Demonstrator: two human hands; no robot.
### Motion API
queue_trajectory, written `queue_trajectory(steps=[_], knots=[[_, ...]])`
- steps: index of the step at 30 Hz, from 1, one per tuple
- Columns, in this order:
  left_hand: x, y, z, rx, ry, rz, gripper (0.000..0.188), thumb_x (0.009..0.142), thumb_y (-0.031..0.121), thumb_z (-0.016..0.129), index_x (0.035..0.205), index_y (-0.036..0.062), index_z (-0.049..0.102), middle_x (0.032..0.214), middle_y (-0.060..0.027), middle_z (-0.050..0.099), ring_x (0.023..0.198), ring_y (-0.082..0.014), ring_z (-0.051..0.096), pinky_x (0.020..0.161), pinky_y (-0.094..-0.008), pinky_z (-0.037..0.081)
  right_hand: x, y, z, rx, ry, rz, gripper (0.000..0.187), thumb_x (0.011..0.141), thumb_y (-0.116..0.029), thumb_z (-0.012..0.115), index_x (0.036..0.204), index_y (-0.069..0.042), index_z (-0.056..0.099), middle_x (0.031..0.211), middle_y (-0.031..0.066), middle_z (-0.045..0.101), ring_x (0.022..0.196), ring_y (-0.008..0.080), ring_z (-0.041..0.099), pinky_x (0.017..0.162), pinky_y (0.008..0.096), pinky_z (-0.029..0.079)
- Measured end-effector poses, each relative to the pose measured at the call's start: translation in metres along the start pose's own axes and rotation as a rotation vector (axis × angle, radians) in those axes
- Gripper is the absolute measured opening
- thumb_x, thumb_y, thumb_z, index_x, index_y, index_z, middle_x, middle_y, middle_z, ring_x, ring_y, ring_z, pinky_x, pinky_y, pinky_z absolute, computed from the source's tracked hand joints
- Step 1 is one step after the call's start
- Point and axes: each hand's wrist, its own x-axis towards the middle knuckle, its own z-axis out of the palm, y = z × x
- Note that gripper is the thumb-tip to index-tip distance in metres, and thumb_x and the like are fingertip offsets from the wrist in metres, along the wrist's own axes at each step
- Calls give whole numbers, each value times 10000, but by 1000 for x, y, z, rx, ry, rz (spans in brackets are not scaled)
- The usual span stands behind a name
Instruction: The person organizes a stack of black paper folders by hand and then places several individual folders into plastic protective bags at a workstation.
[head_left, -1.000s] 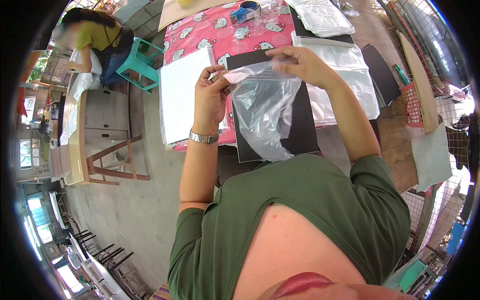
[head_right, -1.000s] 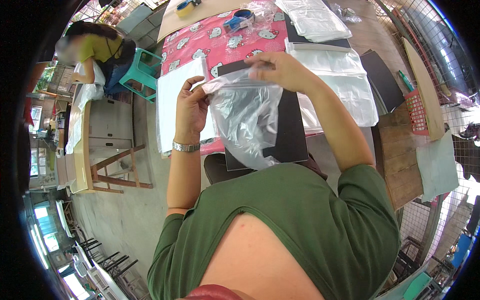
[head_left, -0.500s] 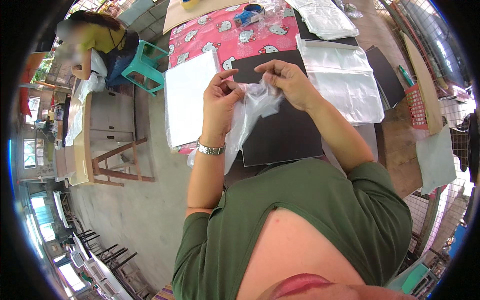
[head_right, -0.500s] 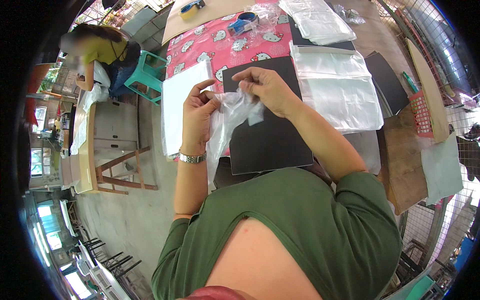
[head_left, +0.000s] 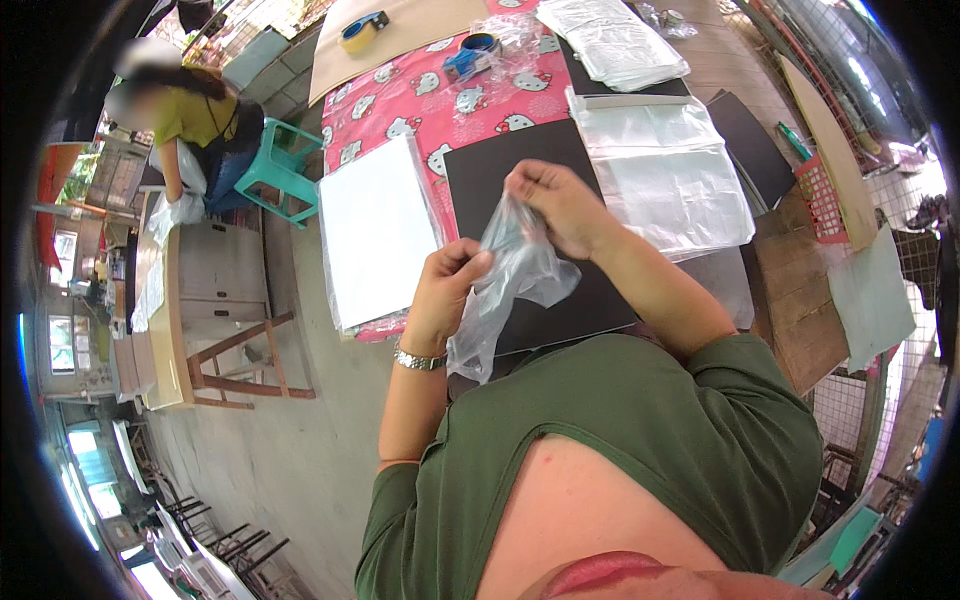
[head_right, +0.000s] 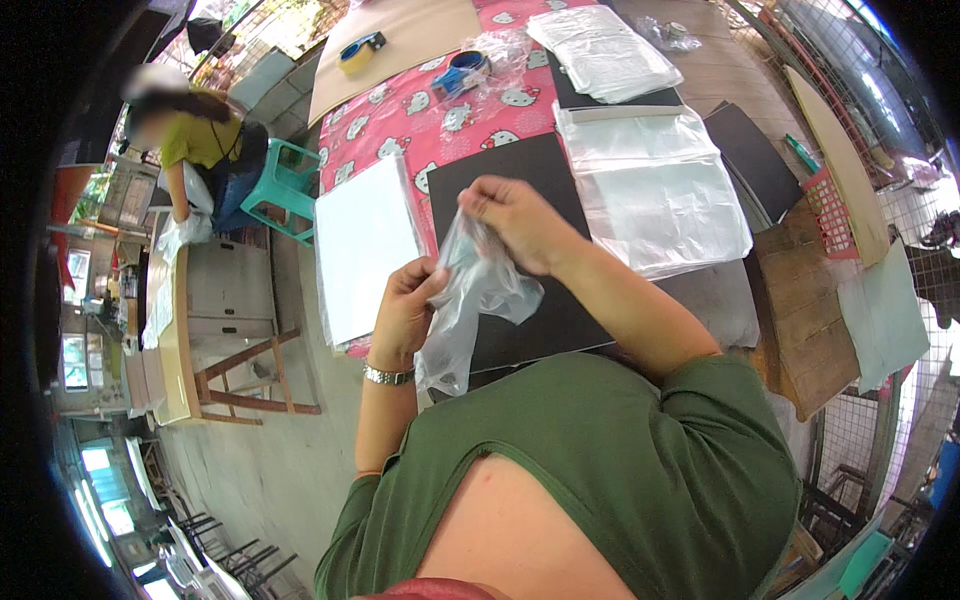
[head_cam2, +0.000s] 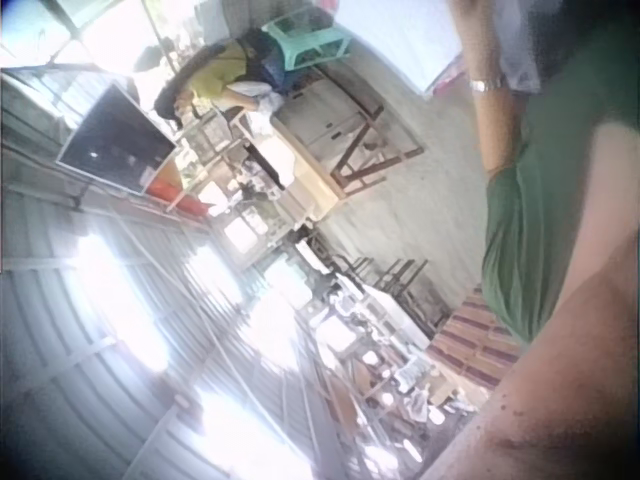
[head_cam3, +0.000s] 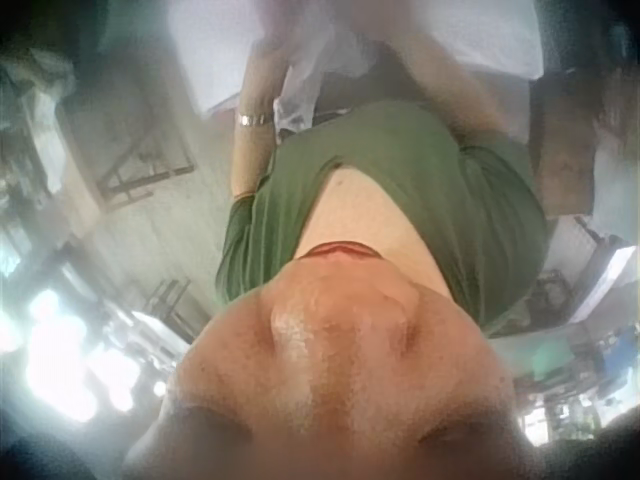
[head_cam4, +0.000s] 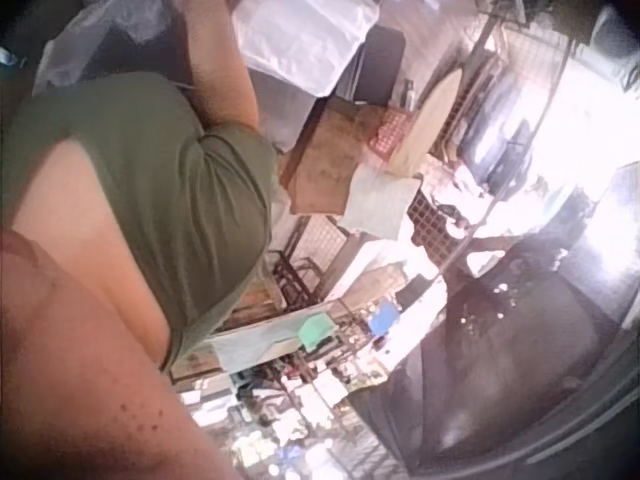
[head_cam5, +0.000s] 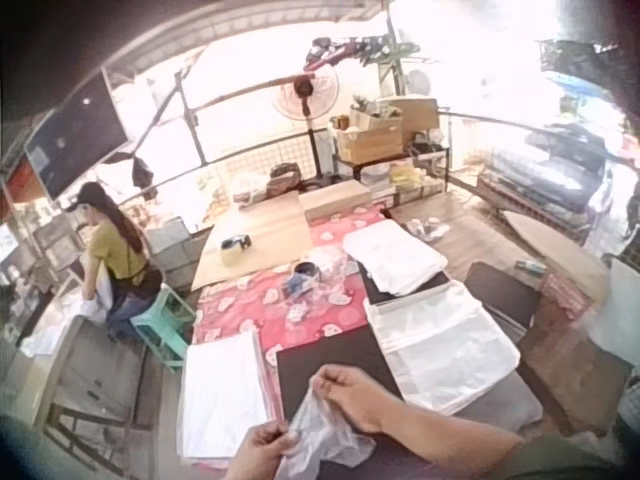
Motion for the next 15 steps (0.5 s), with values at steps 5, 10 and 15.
queue_trajectory(steps=[5,10,15], knots=[[-14,17,-26,-673,58,24,200,963,249,456,952,81,563,826,-66,637,727,-177,619,649,-312,523,-32,-6,-17,-481,-825,258,222,812,-222,699,892,-16,676,758,30,643,702,88,574,638,250,448],[-29,30,-44,-601,363,57,276,957,335,447,1012,86,552,896,-92,629,750,-201,629,658,-348,546,-43,-30,-43,-351,-1257,139,243,829,-181,664,960,22,693,884,147,686,797,199,628,735,326,460],[-48,18,-63,-40,-90,-79,432,825,271,675,1156,23,550,966,-50,608,803,-126,585,722,-298,510,-48,-44,-46,240,-202,15,221,908,-208,547,769,-48,609,738,65,595,729,159,560,684,309,456]])
